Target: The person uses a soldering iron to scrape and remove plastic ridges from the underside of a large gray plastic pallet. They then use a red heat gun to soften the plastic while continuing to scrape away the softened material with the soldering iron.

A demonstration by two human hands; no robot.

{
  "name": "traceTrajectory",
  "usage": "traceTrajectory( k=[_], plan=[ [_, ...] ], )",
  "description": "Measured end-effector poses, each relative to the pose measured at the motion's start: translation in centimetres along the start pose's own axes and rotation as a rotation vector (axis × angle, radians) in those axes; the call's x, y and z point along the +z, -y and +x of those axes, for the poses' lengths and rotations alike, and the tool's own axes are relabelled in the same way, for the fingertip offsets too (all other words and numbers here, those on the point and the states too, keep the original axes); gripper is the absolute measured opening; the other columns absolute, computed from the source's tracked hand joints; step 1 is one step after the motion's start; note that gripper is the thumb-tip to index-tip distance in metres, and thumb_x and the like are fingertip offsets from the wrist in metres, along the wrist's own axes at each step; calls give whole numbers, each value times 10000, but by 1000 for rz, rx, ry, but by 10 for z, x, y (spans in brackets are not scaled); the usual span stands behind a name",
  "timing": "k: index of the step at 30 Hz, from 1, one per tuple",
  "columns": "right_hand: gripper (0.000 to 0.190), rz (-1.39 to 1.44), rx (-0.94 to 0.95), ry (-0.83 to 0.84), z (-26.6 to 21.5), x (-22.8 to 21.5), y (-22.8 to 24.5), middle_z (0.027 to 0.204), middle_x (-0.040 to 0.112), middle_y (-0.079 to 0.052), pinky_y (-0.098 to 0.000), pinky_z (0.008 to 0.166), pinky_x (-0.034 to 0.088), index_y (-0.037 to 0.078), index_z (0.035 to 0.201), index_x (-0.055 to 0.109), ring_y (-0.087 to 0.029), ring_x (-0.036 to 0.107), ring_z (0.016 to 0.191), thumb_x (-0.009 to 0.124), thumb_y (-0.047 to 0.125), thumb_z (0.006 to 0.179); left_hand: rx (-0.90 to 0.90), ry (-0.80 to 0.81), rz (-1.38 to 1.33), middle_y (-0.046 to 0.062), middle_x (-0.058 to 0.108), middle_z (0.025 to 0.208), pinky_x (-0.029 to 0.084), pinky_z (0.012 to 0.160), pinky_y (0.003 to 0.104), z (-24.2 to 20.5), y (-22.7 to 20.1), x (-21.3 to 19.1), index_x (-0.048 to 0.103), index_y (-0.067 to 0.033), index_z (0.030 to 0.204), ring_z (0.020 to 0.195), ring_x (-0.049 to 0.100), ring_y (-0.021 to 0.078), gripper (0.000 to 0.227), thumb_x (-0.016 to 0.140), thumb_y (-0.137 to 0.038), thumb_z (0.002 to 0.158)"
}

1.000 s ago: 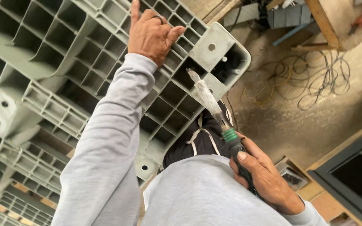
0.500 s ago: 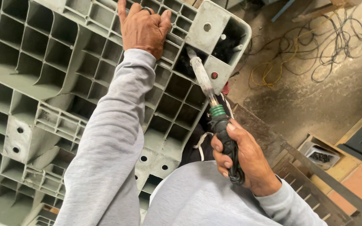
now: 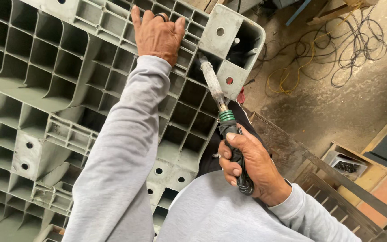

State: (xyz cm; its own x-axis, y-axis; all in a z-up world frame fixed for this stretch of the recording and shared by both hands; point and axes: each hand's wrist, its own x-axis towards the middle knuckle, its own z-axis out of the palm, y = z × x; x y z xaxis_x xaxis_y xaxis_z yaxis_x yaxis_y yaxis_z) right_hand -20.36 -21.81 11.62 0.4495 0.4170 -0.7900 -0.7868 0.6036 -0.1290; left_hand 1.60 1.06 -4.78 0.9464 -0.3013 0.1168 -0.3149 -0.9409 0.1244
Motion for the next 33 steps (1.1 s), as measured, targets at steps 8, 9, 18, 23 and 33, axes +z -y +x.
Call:
traceTrajectory(
  k=[8,9,18,23,33],
  plan=[
    [228,15,20,-31,0,8,-5,787,504,-46,-283,348,459,140,1188,420,-85,469,441,489,201,980,-91,52,-81,44,636,700,79,1227,565,-4,-18,-8,750,-103,658,951,575,272,718,413,-521,1135],
    [224,22,18,-27,1,9,-5,790,502,-49,-284,349,458,136,1188,411,-86,467,441,487,197,986,-93,66,-62,48,635,690,81,1227,564,-2,-17,-10,750,-104,652,951,575,274,716,414,-507,1140],
    [286,61,38,8,4,6,0,771,494,-38,-264,335,442,177,1250,405,-76,454,423,486,184,976,-93,-68,-83,42,675,823,111,1226,541,-3,-18,-1,766,-108,759,1005,572,274,578,461,-441,1119],
    [259,60,6,35,5,6,-1,775,496,-38,-261,342,450,145,1225,402,-72,456,432,494,201,989,-113,-42,-84,39,676,889,113,1227,524,-2,-16,0,751,-99,744,1023,568,280,593,445,-429,1130],
    [354,79,-19,53,-2,7,-3,783,489,-27,-235,337,439,168,1342,389,-48,451,436,476,215,1001,-133,12,-65,31,660,802,114,1231,500,-1,-14,-2,719,-89,635,1016,574,271,624,483,-406,1117]
  ],
)
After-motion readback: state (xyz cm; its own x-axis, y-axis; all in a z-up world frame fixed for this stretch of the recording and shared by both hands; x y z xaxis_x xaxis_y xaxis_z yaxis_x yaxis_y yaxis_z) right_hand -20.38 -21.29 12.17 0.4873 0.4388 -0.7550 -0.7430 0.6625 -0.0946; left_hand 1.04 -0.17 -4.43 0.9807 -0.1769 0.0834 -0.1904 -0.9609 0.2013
